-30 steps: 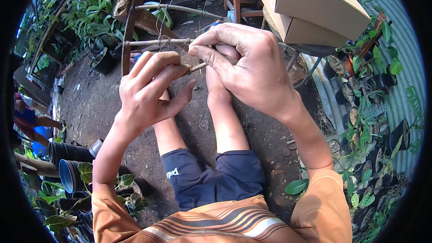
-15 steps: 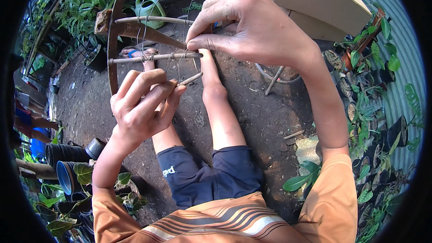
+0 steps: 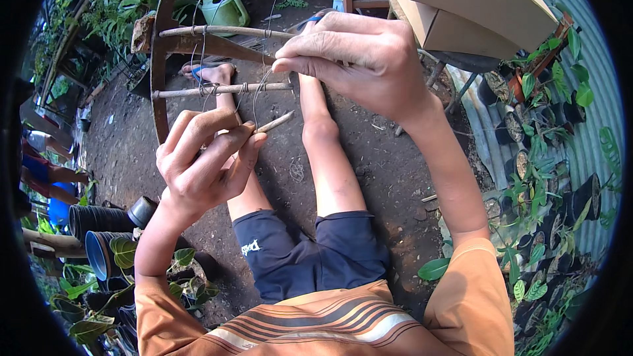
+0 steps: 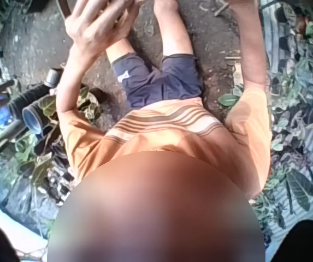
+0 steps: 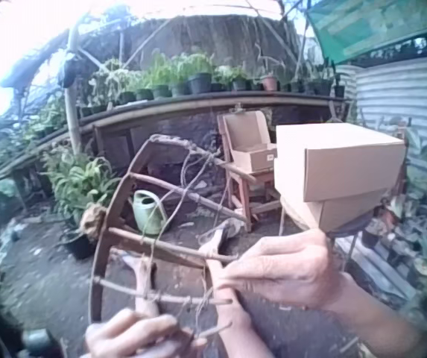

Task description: The person sits on the ground and ties thin wire around a small wooden frame made of sticks. They wrap the wire around multiple joints to secure the structure, adjusting the frame as needed.

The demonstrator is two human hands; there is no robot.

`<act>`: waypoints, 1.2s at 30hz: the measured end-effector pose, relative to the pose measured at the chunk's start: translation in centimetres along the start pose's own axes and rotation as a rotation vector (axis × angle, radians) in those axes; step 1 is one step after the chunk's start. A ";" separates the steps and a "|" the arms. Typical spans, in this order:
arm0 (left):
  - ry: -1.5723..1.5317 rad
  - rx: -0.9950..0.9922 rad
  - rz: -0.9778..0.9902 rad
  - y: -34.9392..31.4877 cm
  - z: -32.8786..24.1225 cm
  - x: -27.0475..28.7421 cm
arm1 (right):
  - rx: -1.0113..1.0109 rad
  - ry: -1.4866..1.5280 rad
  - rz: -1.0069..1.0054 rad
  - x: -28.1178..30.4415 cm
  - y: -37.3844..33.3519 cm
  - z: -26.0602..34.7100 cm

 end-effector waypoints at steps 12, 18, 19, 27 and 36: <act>0.124 0.036 0.029 -0.9 -0.8 -0.7 | 0.168 -0.155 -0.437 -3.2 -1.5 -2.3; 0.114 -0.041 0.031 -1.3 -1.3 -0.7 | 0.019 0.027 -0.583 -7.4 -2.6 -2.7; 0.119 -0.048 0.036 -1.2 -1.5 -0.8 | -0.025 0.072 -0.609 -8.1 -2.8 -2.9; 0.008 -0.020 0.103 0.0 -2.1 -0.8 | -0.150 0.143 -0.821 -11.6 -4.0 -5.7; 0.059 -0.066 0.036 0.4 -2.2 -1.1 | -0.257 0.073 -0.822 -12.2 -5.1 -4.3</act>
Point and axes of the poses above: each hand's wrist, its own y-axis towards the middle knuckle, its own x-axis out of the back of the hand, z = x × y, the point moved 6 cm from there along y, towards the middle knuckle, and after that the axes turned 15 degrees about -x, right-handed, at the moved point
